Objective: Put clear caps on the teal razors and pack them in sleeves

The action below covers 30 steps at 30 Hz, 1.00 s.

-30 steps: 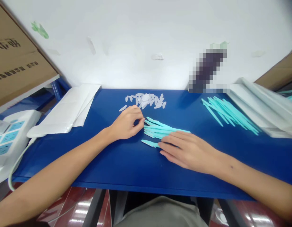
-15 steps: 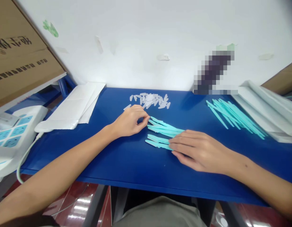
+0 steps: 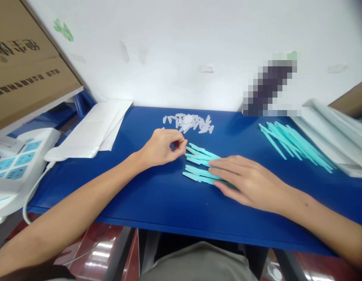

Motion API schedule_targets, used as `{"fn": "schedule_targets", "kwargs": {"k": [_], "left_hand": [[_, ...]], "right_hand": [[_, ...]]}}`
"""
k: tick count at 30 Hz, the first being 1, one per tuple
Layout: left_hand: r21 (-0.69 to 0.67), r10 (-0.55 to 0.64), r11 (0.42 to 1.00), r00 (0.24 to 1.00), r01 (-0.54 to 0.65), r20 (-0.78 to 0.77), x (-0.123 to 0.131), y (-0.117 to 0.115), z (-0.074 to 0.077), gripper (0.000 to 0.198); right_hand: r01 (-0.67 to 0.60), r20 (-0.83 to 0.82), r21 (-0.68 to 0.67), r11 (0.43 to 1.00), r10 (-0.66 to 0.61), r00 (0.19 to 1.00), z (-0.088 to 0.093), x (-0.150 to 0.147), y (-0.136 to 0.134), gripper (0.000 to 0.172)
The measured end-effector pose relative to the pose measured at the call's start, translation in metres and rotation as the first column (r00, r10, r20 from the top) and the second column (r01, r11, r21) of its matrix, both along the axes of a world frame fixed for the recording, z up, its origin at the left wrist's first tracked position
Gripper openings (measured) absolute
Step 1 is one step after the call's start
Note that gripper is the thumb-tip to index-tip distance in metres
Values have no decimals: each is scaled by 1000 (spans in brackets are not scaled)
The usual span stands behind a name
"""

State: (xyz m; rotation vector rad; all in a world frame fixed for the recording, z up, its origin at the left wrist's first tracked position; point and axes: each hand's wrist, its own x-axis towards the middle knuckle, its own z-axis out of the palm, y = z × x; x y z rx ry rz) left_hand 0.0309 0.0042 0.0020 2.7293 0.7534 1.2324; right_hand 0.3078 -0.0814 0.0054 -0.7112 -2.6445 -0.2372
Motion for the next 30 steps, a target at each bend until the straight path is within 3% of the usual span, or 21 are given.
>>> {"fn": "schedule_targets", "kwargs": {"k": [11, 18, 30], "left_hand": [[-115, -27, 993, 966, -2, -257, -5, 2, -1, 24], [-108, 22, 992, 948, -60, -319, -3, 4, -2, 29], [-310, -28, 946, 933, -91, -359, -8, 5, 4, 32]], "right_hand": [[8, 86, -30, 1000, -6, 996, 1, -5, -2, 33], [0, 75, -22, 1000, 1, 997, 2, -6, -5, 32], [-68, -7, -3, 998, 68, 998, 6, -4, -4, 27]]}}
